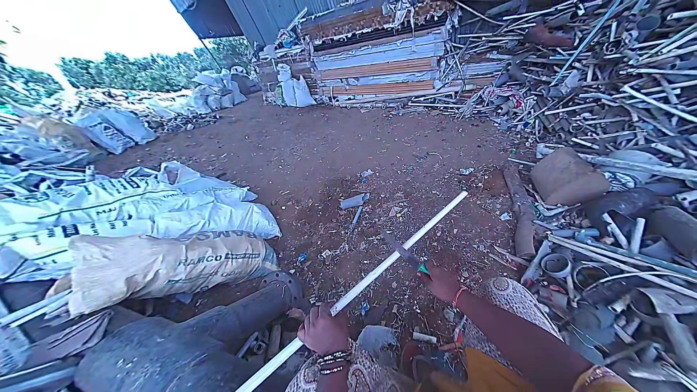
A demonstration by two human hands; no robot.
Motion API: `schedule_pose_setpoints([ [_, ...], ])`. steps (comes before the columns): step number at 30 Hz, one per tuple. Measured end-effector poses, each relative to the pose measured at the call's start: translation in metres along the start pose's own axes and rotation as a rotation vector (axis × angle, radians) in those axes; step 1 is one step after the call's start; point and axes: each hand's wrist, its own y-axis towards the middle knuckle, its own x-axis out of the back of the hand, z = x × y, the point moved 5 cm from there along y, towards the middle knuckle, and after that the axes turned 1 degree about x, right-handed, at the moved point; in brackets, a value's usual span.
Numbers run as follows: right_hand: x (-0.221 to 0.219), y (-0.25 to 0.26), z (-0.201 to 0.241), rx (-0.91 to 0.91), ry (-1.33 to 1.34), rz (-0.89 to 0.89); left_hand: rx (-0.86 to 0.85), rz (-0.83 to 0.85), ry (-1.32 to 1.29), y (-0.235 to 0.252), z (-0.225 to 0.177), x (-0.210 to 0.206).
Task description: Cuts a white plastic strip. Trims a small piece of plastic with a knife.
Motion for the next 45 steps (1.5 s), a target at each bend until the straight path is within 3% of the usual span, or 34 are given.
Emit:
schedule_pose_setpoints([
  [3,0.012,0.009,-0.013,-0.062,0.164,-0.118,-0.009,-0.053,-0.028,-0.003,0.001,0.002],
  [7,0.026,0.006,-0.016,-0.038,0.035,-0.058,0.027,-0.07,0.02,0.007,0.014,0.002],
  [11,0.053,0.021,-0.052,-0.141,0.279,-0.23,0.006,-0.103,0.052,0.007,0.019,0.001],
  [14,0.045,0.021,-0.053,-0.092,0.219,-0.158,-0.012,-0.119,0.066,0.008,0.017,0.001],
  [18,0.045,0.018,-0.047,-0.11,0.255,-0.235,0.018,-0.131,0.039,0.004,0.011,0.004],
  [22,0.045,0.02,-0.045,-0.069,0.209,-0.152,0.038,-0.141,0.049,0.006,0.019,0.005],
  [25,0.047,0.021,-0.044,-0.112,0.29,-0.197,0.049,-0.142,0.023,0.002,0.017,0.007],
  [29,0.041,0.019,-0.037,-0.065,0.196,-0.085,0.046,-0.14,0.029,0.006,0.021,0.008],
  [32,0.041,0.021,-0.043,-0.12,0.284,-0.166,0.037,-0.17,0.029,0.002,0.02,0.007],
  [36,0.042,0.02,-0.04,-0.077,0.19,-0.091,0.022,-0.216,0.016,0.006,0.022,0.01],
  [39,0.044,0.021,-0.044,-0.124,0.254,-0.167,0.013,-0.241,0.044,0.002,0.02,0.007],
  [43,0.04,0.018,-0.038,-0.094,0.155,-0.079,-0.011,-0.254,0.047,0.004,0.014,0.01],
  [45,0.043,0.018,-0.042,-0.12,0.198,-0.134,-0.015,-0.241,0.034,0.002,0.014,0.007],
])
